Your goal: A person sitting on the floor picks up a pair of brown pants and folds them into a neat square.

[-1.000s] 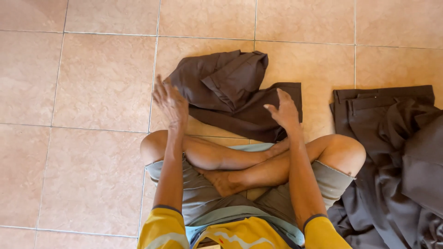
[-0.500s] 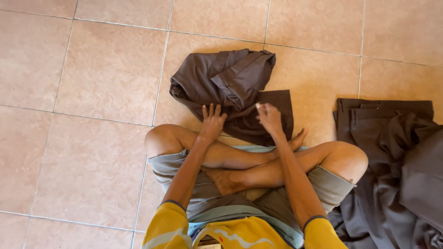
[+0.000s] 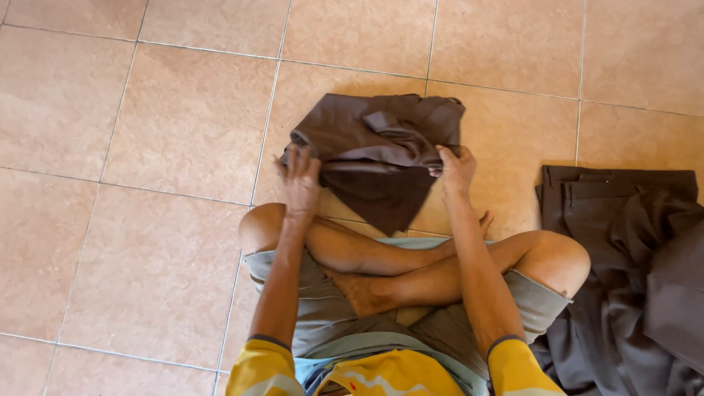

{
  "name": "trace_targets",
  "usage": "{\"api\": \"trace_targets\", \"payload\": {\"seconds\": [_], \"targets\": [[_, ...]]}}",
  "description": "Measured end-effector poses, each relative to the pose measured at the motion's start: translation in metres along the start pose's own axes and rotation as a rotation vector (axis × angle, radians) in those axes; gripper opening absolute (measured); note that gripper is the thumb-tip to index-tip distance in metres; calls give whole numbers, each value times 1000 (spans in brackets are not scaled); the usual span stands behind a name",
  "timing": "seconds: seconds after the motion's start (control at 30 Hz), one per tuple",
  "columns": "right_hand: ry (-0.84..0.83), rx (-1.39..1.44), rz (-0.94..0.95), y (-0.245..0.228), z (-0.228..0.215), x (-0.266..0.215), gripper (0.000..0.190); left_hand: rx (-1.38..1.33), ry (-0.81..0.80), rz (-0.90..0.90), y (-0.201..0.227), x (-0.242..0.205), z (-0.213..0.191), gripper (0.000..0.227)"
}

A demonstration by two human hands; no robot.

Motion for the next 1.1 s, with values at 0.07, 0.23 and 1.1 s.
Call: {"api": "trace_targets", "payload": {"seconds": [0.07,0.23,1.1], "targets": [[38,137,-15,-29,-27,-18,29,125,66,-131,-60,-2,-3,13],[-204,276,-43,-103,-50,-67,39,310,64,-461,-92,17,-38,29],[66,-1240,155,-5,-76,-40,80,-30,23,-438,-1,-23,99,9]]}}
Point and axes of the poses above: each hand's wrist, its own x-axis towards the middle knuckle, its own z-axis out of the palm, y = z × x, the point moved 5 cm from there along x, towards the middle knuckle, and after that the axes turned 10 degrees about z, right-handed, at the moved point
